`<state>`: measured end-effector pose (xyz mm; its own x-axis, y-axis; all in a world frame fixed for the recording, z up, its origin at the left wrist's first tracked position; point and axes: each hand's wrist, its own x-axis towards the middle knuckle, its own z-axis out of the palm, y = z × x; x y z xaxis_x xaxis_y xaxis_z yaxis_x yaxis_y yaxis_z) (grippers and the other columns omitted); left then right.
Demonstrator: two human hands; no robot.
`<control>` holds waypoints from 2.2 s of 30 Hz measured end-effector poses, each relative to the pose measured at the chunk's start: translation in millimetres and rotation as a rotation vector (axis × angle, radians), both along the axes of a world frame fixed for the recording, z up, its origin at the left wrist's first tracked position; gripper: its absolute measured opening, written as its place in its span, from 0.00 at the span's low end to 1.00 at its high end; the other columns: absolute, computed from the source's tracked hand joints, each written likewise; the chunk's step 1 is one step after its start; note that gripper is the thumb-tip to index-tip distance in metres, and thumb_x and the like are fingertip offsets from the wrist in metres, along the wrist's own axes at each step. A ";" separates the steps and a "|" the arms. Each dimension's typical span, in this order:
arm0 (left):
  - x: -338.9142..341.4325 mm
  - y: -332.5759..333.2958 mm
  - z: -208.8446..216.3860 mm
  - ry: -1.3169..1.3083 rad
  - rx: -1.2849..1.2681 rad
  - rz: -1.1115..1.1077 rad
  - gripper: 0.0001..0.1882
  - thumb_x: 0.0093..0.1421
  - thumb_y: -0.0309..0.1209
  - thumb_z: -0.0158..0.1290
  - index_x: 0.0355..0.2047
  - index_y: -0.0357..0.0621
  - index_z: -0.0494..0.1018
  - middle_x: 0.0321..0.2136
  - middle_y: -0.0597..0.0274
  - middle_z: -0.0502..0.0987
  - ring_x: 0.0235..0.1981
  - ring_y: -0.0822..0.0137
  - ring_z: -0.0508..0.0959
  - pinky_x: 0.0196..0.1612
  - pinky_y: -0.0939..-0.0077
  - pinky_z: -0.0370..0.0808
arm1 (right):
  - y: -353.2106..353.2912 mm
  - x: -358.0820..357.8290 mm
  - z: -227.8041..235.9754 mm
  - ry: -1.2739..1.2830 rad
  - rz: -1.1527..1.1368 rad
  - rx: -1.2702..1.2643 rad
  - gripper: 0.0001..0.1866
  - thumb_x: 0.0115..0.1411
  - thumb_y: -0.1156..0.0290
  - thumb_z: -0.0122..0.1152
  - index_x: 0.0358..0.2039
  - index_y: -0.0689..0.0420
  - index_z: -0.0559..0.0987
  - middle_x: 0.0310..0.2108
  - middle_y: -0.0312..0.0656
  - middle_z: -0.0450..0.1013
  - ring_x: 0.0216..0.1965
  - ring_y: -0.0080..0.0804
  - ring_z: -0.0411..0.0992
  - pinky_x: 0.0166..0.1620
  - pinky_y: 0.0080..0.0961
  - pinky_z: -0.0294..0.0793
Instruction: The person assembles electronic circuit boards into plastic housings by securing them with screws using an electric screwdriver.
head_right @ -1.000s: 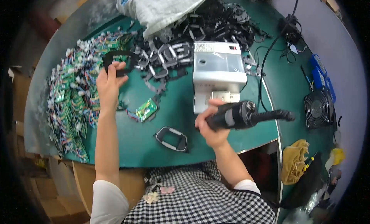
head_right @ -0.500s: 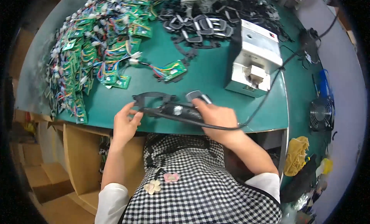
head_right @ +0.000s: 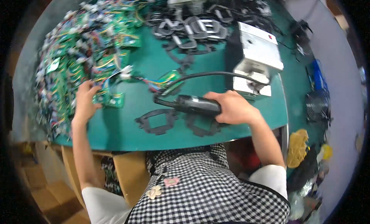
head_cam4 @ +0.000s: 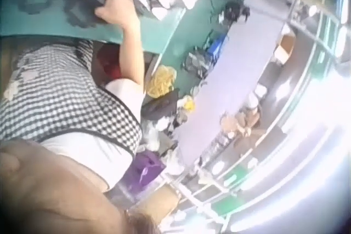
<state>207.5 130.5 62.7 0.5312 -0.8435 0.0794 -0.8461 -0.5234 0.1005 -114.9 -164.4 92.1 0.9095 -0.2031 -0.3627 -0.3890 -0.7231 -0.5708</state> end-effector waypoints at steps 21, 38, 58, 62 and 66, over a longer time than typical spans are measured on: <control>-152.7 -27.9 -14.5 0.198 -0.429 -0.045 0.34 0.39 0.24 0.60 0.50 0.36 0.65 0.40 0.52 0.70 0.40 0.52 0.68 0.45 0.64 0.65 | -51.8 -56.7 2.8 -1.525 -0.228 0.474 0.36 0.48 0.79 0.58 0.54 0.67 0.50 0.18 0.42 0.68 0.19 0.28 0.68 0.29 0.22 0.70; -173.7 -51.4 -7.4 0.273 -0.150 -0.112 0.30 0.38 0.19 0.59 0.46 0.35 0.67 0.40 0.52 0.67 0.40 0.52 0.66 0.43 0.63 0.64 | 61.5 25.2 -13.1 -1.485 -0.529 0.766 0.43 0.51 0.79 0.53 0.61 0.59 0.39 0.19 0.39 0.66 0.19 0.28 0.67 0.28 0.29 0.72; -175.4 -55.6 -17.3 0.308 -0.204 -0.094 0.27 0.38 0.23 0.60 0.43 0.36 0.70 0.40 0.55 0.67 0.40 0.55 0.66 0.42 0.64 0.64 | 76.8 89.4 -34.5 -1.002 -0.202 0.751 0.35 0.45 0.84 0.56 0.52 0.65 0.52 0.19 0.42 0.68 0.18 0.25 0.67 0.22 0.17 0.65; -173.7 -55.6 -16.3 0.296 -0.126 -0.109 0.27 0.41 0.26 0.59 0.45 0.37 0.70 0.39 0.57 0.67 0.39 0.58 0.67 0.41 0.66 0.65 | 77.2 89.0 -38.3 -1.058 -0.097 0.761 0.34 0.44 0.82 0.57 0.51 0.66 0.53 0.18 0.41 0.68 0.18 0.23 0.66 0.22 0.16 0.63; -173.3 -54.6 -20.0 0.246 -0.104 -0.121 0.28 0.41 0.26 0.59 0.46 0.38 0.70 0.38 0.57 0.67 0.36 0.58 0.67 0.39 0.66 0.65 | 75.6 90.0 -39.1 -1.024 -0.147 0.753 0.32 0.43 0.80 0.58 0.49 0.69 0.56 0.18 0.37 0.68 0.17 0.18 0.63 0.22 0.14 0.60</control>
<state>34.2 75.9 42.7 0.4413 -0.8959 0.0504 -0.8454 -0.3963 0.3581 -24.9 -88.8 53.0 0.8269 -0.3761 0.4180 0.4203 -0.0803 -0.9038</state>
